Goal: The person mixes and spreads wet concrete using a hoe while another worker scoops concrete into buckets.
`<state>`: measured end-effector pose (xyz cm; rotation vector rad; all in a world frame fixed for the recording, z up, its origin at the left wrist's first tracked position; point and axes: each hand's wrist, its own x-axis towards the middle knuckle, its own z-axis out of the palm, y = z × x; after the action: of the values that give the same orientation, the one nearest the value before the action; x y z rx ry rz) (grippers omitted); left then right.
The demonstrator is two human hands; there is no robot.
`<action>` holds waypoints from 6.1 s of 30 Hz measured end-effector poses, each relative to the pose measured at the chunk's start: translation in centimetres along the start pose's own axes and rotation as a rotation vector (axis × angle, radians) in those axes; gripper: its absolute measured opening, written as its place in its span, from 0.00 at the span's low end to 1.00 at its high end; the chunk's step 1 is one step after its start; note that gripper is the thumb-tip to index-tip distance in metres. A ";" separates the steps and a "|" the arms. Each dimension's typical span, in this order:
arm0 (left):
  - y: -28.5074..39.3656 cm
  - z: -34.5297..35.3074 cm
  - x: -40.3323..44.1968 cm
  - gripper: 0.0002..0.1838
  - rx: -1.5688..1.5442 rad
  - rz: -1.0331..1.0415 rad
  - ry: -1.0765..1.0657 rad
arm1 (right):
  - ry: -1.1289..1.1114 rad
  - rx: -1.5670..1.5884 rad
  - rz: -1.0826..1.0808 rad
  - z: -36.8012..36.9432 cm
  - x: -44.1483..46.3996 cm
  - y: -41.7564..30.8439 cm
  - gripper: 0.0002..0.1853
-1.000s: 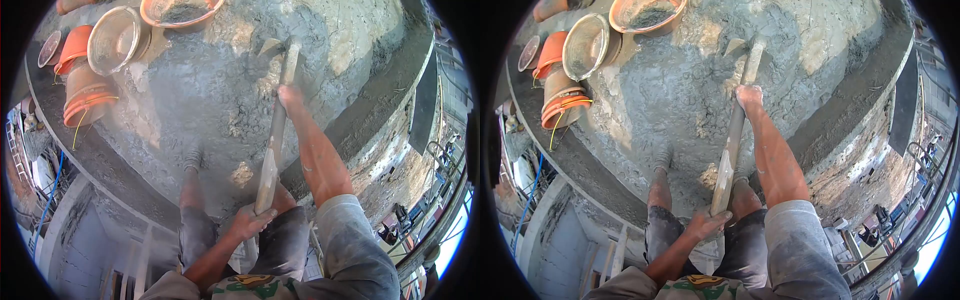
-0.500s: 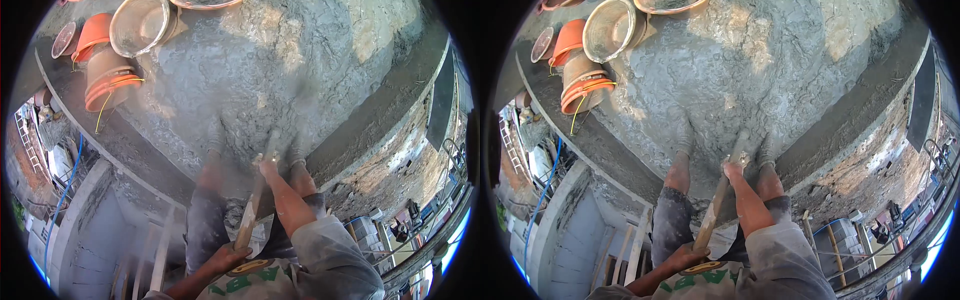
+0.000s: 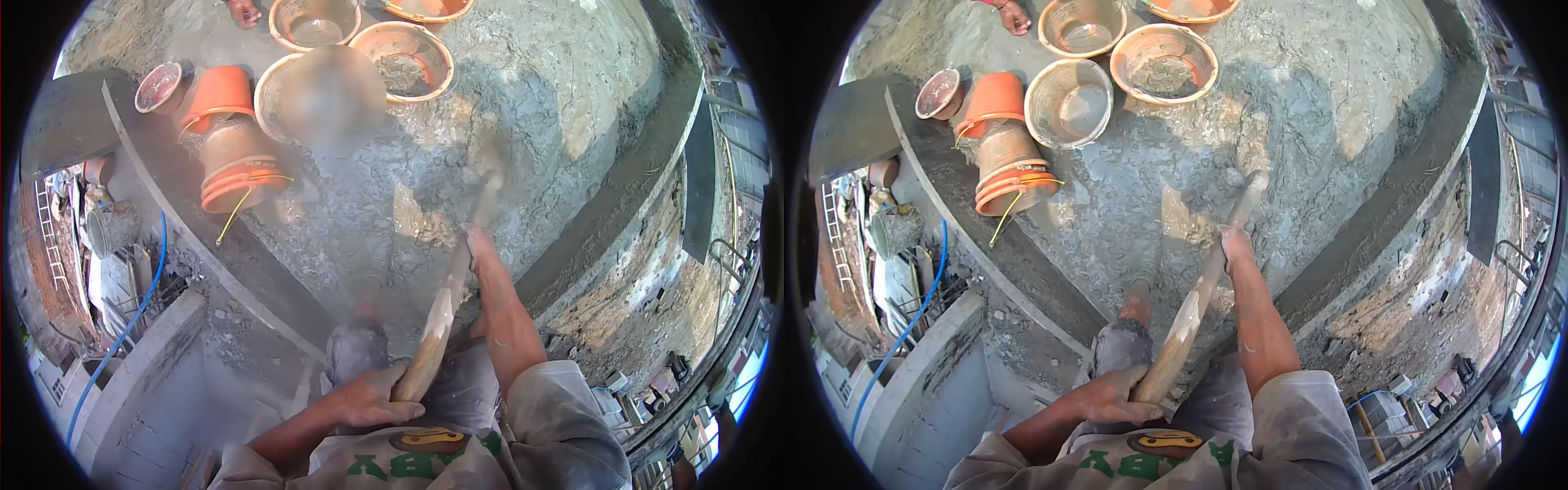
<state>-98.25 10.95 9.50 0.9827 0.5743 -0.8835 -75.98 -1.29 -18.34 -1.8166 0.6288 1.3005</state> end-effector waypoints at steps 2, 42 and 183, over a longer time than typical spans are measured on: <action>-1.3 -0.8 -2.1 0.36 0.082 0.050 0.063 | 0.047 0.055 -0.065 2.6 -4.2 -5.4 0.14; -2.3 9.9 43.9 0.23 -0.011 0.151 0.402 | 0.231 -0.082 -0.262 -23.4 22.9 -13.5 0.09; -21.0 -8.4 13.9 0.24 0.545 0.094 0.586 | -0.055 0.490 -0.433 5.8 0.8 -9.0 0.09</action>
<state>-108.81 7.64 -14.57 1.7784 0.7889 -0.6709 -71.94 8.61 -17.17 -1.4050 0.4403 0.8154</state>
